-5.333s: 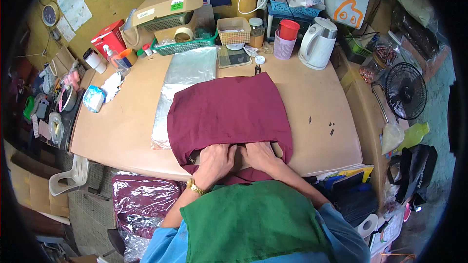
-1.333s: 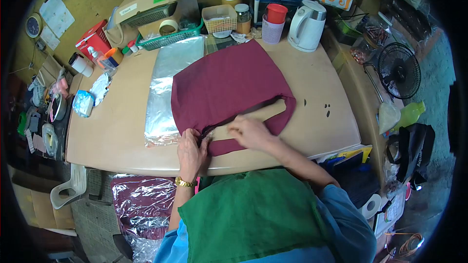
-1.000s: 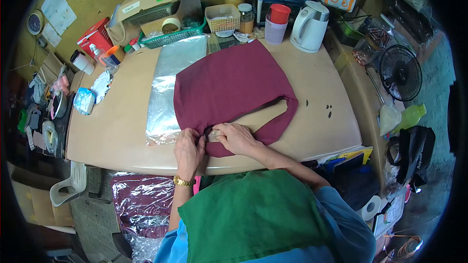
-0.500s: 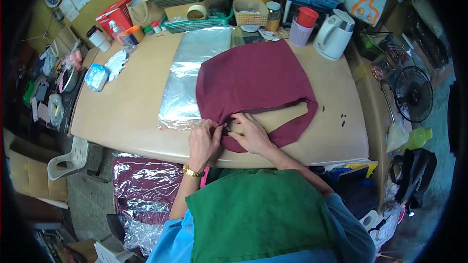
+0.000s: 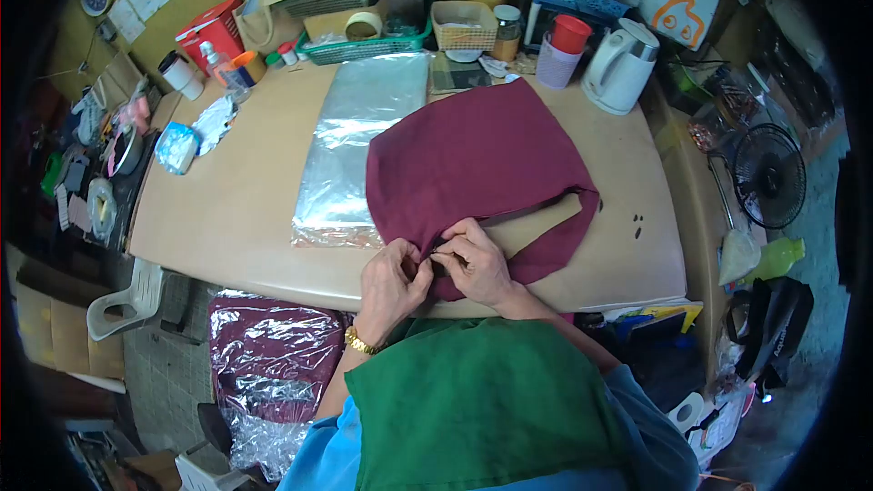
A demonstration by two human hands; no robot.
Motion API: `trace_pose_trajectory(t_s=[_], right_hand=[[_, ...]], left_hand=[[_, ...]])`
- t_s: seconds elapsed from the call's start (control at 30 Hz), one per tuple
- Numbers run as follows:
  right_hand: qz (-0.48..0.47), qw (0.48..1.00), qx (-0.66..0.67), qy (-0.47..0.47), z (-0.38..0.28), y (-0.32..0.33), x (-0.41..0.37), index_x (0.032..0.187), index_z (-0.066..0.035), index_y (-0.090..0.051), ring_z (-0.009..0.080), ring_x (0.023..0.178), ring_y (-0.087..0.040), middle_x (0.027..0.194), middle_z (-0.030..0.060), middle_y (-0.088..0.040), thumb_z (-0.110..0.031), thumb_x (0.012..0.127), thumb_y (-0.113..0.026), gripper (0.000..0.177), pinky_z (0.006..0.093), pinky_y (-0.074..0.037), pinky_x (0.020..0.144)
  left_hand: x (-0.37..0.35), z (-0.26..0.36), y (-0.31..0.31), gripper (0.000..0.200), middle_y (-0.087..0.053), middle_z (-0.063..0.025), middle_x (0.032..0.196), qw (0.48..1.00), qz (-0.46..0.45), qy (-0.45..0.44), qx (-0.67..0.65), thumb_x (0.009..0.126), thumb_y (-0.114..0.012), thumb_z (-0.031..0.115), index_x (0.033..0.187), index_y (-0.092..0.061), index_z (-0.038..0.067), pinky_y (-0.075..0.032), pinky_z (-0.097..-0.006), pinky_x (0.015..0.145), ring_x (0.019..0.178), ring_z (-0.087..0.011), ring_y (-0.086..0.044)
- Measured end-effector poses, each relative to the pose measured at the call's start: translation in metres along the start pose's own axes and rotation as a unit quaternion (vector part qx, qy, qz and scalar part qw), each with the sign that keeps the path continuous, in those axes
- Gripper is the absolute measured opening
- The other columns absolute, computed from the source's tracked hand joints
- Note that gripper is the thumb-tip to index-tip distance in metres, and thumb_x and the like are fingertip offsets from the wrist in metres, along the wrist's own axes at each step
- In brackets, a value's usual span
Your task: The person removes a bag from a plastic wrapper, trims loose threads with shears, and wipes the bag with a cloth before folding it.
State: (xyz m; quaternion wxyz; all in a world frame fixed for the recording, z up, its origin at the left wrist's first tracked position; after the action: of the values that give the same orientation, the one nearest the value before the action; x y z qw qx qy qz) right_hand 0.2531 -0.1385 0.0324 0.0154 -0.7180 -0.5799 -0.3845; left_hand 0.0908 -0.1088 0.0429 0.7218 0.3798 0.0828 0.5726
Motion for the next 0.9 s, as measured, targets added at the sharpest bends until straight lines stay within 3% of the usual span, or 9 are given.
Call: trace_pose_trajectory(t_s=[0.23,0.4,0.5,0.53,0.57,0.63,0.77,0.83,0.9], right_hand=[[-0.083,0.955,0.2,-0.204,0.027,-0.018,-0.012,0.081,0.002,-0.06,0.0084,0.068,-0.061,0.085,0.0078,-0.069,0.002,0.087,-0.069,0.011,0.0269,-0.049,0.059],[-0.119,0.972,0.105,-0.171,0.027,-0.002,-0.006,0.081,0.0,-0.06,0.0079,0.066,-0.059,0.077,0.005,-0.068,-0.006,0.089,-0.07,0.014,0.0279,-0.048,0.059],[0.022,0.984,0.023,-0.176,0.05,0.029,0.0,0.08,-0.004,-0.06,0.0076,0.065,-0.054,0.07,0.0048,-0.062,-0.009,0.089,-0.071,0.015,0.0274,-0.045,0.059],[0.077,0.987,-0.04,-0.136,0.06,0.048,0.003,0.078,-0.004,-0.059,0.0141,0.063,-0.056,0.068,0.0059,-0.059,-0.007,0.086,-0.072,0.015,0.032,-0.046,0.061],[0.127,0.975,-0.177,-0.049,0.062,0.073,0.01,0.075,-0.009,-0.057,0.0308,0.069,-0.061,0.071,0.0091,-0.059,-0.012,0.082,-0.072,0.017,0.0441,-0.046,0.064],[0.171,0.936,-0.299,-0.063,0.069,0.117,0.007,0.075,-0.011,-0.059,0.0304,0.088,-0.058,0.097,0.0083,-0.058,-0.011,0.078,-0.075,0.016,0.0469,-0.043,0.077],[0.22,0.898,-0.369,-0.093,0.06,0.164,0.001,0.078,-0.009,-0.06,0.0302,0.083,-0.056,0.097,0.0088,-0.055,-0.01,0.075,-0.077,0.017,0.0446,-0.043,0.075],[0.194,0.915,-0.329,-0.132,0.083,0.166,-0.008,0.083,-0.008,-0.06,0.0231,0.085,-0.058,0.099,0.0063,-0.055,-0.012,0.08,-0.078,0.019,0.0381,-0.047,0.074],[0.171,0.959,0.071,-0.216,0.121,0.162,-0.016,0.095,-0.006,-0.062,0.0153,0.083,-0.061,0.101,0.0051,-0.059,-0.017,0.09,-0.072,0.017,0.0307,-0.05,0.069]], left_hand=[[-0.001,0.002,-0.005,0.026,-0.063,-0.0172,0.075,0.994,-0.04,-0.044,0.094,0.081,-0.077,0.022,0.084,-0.06,0.003,-0.049,-0.0448,0.064,0.073,-0.0379,-0.063],[-0.002,0.005,-0.008,0.021,-0.063,-0.0192,0.077,0.989,-0.109,-0.038,0.091,0.084,-0.072,0.018,0.082,-0.058,0.003,-0.047,-0.0459,0.064,0.073,-0.0391,-0.062],[-0.002,0.005,0.001,0.019,-0.062,-0.0191,0.075,0.99,-0.092,-0.038,0.097,0.085,-0.071,0.016,0.081,-0.058,0.003,-0.046,-0.0455,0.062,0.072,-0.0391,-0.062],[-0.002,0.004,0.007,0.019,-0.062,-0.0191,0.075,0.99,-0.093,-0.039,0.098,0.085,-0.071,0.016,0.081,-0.058,0.003,-0.046,-0.0455,0.062,0.072,-0.0391,-0.062],[-0.002,0.001,0.015,0.015,-0.062,-0.018,0.074,0.991,-0.076,-0.03,0.11,0.085,-0.069,0.014,0.082,-0.058,0.003,-0.047,-0.0465,0.064,0.071,-0.0392,-0.061],[-0.001,-0.007,0.031,0.012,-0.062,-0.017,0.074,0.991,-0.059,-0.021,0.121,0.085,-0.067,0.012,0.082,-0.058,0.003,-0.048,-0.0475,0.065,0.071,-0.0394,-0.061],[0.006,-0.027,0.056,0.012,-0.063,-0.017,0.077,0.988,-0.027,0.077,0.128,0.084,-0.068,0.01,0.085,-0.058,0.004,-0.047,-0.048,0.067,0.073,-0.0381,-0.061],[0.012,-0.035,0.058,0.012,-0.063,-0.0163,0.08,0.986,-0.019,0.079,0.149,0.084,-0.069,0.009,0.088,-0.059,0.004,-0.047,-0.0477,0.067,0.075,-0.0376,-0.061],[0.025,-0.038,0.068,0.02,-0.062,-0.0149,0.087,0.962,0.132,-0.02,0.24,0.082,-0.072,0.007,0.097,-0.059,0.005,-0.046,-0.0459,0.069,0.079,-0.0368,-0.06]])
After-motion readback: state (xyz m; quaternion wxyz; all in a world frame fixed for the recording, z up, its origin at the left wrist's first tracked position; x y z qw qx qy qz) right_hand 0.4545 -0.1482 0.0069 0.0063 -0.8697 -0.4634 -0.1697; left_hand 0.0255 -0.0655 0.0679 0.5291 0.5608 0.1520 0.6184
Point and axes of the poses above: each hand's wrist, its own x-axis towards the middle knuckle, its own y-axis out of the back of the hand, z = x × y, the point moved 4 cm from there along x, towards the middle knuckle
